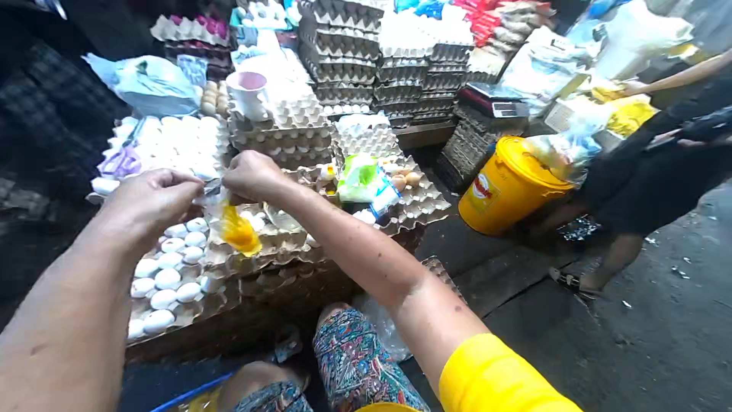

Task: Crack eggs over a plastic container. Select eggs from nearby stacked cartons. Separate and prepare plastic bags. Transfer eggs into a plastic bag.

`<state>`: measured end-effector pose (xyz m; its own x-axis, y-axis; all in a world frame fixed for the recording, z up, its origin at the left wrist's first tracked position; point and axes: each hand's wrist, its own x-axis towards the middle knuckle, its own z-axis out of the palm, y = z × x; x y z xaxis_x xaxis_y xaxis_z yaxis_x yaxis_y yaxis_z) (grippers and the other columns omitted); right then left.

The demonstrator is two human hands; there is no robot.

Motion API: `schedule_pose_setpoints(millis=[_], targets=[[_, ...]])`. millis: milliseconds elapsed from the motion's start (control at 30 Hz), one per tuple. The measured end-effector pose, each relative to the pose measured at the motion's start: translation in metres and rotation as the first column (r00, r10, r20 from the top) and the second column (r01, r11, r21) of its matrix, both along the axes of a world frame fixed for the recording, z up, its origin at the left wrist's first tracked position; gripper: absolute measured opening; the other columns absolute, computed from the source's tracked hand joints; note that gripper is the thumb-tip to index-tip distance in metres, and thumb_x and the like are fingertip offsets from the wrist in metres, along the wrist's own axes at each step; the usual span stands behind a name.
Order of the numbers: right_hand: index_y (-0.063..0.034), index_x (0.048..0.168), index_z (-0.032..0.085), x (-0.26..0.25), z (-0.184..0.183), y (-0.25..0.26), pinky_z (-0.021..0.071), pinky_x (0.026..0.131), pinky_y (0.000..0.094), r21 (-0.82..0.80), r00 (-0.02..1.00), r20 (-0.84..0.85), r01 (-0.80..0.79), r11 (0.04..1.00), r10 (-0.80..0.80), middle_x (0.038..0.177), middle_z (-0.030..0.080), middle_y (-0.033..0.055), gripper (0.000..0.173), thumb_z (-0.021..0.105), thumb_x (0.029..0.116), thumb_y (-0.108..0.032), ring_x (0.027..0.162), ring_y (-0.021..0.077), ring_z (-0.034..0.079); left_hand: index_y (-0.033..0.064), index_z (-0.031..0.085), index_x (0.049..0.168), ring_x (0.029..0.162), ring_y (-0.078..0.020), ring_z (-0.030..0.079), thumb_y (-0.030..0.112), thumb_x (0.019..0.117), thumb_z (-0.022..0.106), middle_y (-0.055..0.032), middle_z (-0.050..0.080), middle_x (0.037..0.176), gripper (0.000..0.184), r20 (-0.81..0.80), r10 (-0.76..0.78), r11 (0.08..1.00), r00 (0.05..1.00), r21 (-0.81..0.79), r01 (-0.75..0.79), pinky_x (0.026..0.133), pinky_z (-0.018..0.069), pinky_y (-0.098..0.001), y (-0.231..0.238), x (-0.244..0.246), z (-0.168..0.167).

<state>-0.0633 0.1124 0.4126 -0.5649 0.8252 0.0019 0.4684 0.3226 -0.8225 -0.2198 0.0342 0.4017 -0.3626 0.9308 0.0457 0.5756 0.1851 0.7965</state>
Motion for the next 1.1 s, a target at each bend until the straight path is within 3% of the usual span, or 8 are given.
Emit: schedule_pose_setpoints(millis=[133,267,400,533,800,900,1000,1100], targets=[[0.0007,0.095,0.07,0.003,0.001,-0.003,0.0551,0.073,0.0494,-0.065,1.0,-0.002,0.005,0.998,-0.005,0.093,0.071,0.0151,0.02,0.061,0.0994,-0.017,0.083,0.0254,0.069,0.0056,0.061,0.124,0.08,-0.0159,0.068,0.013,0.1011,0.063,-0.0138,0.067,0.107,0.024,0.126,-0.016,1.0,0.992,0.015,0.015,0.077,0.0596,-0.0379,0.008,-0.007,-0.016],[0.0011,0.097,0.07,0.007,0.003,-0.003,0.0544,0.074,0.0495,-0.064,1.0,0.006,0.017,0.998,-0.016,0.094,0.071,0.015,0.017,0.062,0.0984,-0.014,0.084,0.0261,0.068,0.0032,0.065,0.117,0.079,-0.0139,0.068,0.008,0.0996,0.064,-0.0115,0.069,0.104,0.019,0.119,-0.074,0.996,0.99,0.052,0.068,0.077,0.0592,-0.0367,0.011,-0.014,-0.014],[0.002,0.094,0.069,0.012,0.005,-0.008,0.0547,0.076,0.052,-0.003,1.0,0.017,0.016,1.0,-0.016,0.094,0.071,0.0172,0.019,0.059,0.0998,-0.013,0.086,0.0283,0.069,0.001,0.067,0.115,0.09,-0.0235,0.065,0.007,0.0985,0.067,-0.0166,0.068,0.108,0.018,0.103,-0.036,0.999,0.994,-0.035,0.039,0.087,0.0531,-0.0472,-0.007,0.012,0.022],[0.0001,0.106,0.073,0.011,0.004,-0.008,0.0559,0.08,0.0542,0.089,0.993,0.119,-0.039,0.995,0.028,0.098,0.072,0.0174,0.02,0.061,0.0977,-0.013,0.09,0.0296,0.07,0.0039,0.071,0.109,0.084,-0.0223,0.068,0.009,0.0972,0.07,-0.0143,0.071,0.101,0.013,-0.009,-0.081,0.995,0.997,0.058,0.081,0.083,0.0563,-0.0483,0.002,0.001,0.009],[-0.0007,0.1,0.072,0.017,0.009,-0.011,0.0541,0.076,0.0523,0.089,0.986,0.161,-0.049,0.995,0.034,0.093,0.071,0.0149,0.019,0.062,0.099,-0.016,0.086,0.0273,0.068,0.0046,0.072,0.111,0.093,-0.0311,0.067,0.01,0.0975,0.07,-0.0179,0.071,0.105,0.015,-0.09,-0.081,0.996,0.993,0.025,0.083,0.088,0.0505,-0.0588,-0.008,0.015,0.024],[-0.0015,0.096,0.072,0.018,0.008,-0.011,0.0541,0.075,0.0524,0.097,0.99,0.142,-0.019,0.995,0.005,0.091,0.071,0.0137,0.018,0.061,0.0983,-0.016,0.085,0.027,0.068,0.0069,0.075,0.104,0.089,-0.0362,0.069,0.012,0.094,0.074,-0.0187,0.073,0.097,0.011,-0.301,-0.127,0.983,0.945,0.093,0.161,0.079,0.0515,-0.0651,-0.012,0.009,0.017],[-0.0011,0.088,0.069,0.02,0.013,-0.025,0.0529,0.074,0.0574,0.173,0.985,0.17,0.014,0.985,-0.044,0.093,0.069,0.0161,0.017,0.066,0.0952,-0.017,0.09,0.0316,0.067,0.0071,0.076,0.104,0.101,-0.0457,0.065,0.011,0.0956,0.072,-0.0232,0.071,0.103,0.01,-0.364,-0.138,0.99,0.921,-0.079,0.117,0.087,0.044,-0.0736,-0.016,0.02,0.031],[-0.0033,0.087,0.067,0.017,0.022,-0.045,0.0542,0.071,0.0577,0.307,0.953,0.296,-0.027,0.951,-0.069,0.098,0.07,0.015,0.015,0.07,0.091,-0.017,0.096,0.0323,0.068,0.0109,0.076,0.097,0.092,-0.0454,0.069,0.021,0.0948,0.07,-0.0205,0.073,0.094,0.012,-0.487,-0.091,0.995,0.868,-0.006,0.101,0.082,0.0481,-0.0755,0.01,-0.009,-0.004]])
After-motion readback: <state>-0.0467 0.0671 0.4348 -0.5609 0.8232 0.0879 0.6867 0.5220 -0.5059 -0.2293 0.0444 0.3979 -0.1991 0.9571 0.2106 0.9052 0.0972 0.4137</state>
